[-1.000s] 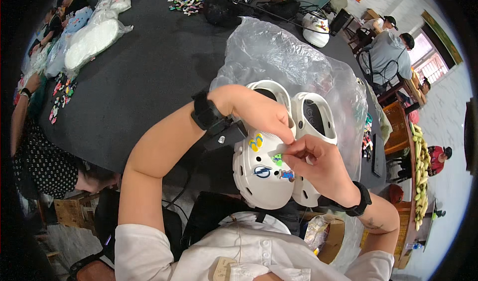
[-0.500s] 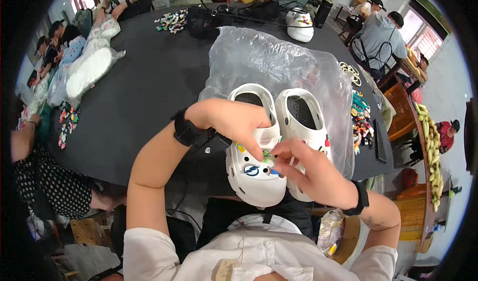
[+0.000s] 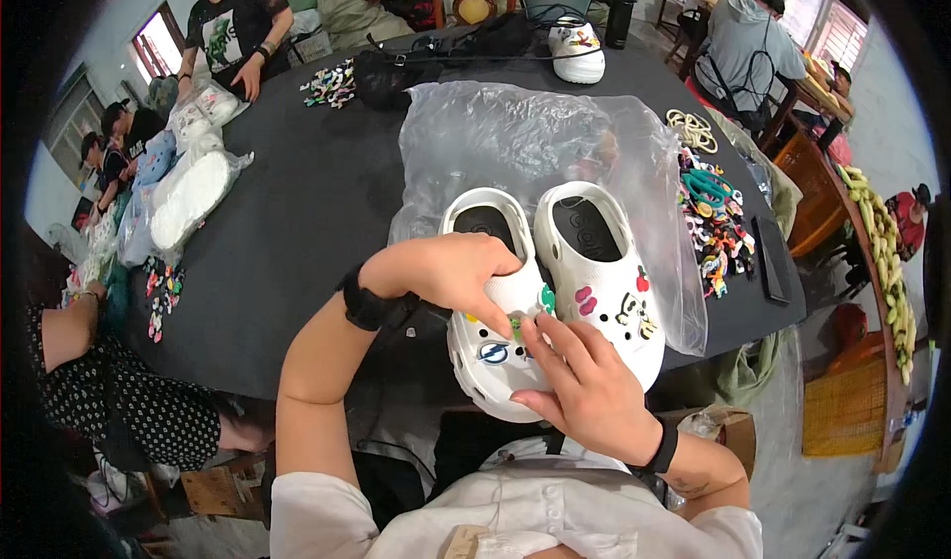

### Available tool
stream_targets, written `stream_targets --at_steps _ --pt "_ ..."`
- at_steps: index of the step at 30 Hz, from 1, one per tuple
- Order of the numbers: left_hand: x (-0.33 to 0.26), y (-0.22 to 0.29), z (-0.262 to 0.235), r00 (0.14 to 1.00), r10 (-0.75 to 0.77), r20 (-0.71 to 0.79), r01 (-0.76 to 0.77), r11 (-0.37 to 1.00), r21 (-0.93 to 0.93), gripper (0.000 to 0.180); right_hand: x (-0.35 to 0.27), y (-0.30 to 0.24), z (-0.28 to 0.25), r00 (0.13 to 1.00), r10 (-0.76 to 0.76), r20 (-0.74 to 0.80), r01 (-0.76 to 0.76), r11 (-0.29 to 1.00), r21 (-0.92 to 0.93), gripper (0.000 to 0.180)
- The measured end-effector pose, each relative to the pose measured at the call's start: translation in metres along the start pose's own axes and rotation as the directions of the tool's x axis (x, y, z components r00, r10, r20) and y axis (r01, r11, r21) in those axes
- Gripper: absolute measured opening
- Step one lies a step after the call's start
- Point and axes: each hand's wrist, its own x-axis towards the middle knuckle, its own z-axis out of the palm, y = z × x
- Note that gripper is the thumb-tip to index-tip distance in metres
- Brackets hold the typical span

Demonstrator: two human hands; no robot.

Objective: Attaching decorative charms to the holes of plastic clogs.

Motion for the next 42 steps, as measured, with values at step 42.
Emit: stream_targets --at_steps 42 --pt "-0.007 -0.025 0.013 0.979 0.202 0.005 -0.181 0.889 -0.42 0.033 -0.002 -0.006 0.007 0.998 0.034 -0.057 -0.035 0.999 -0.005 0.063"
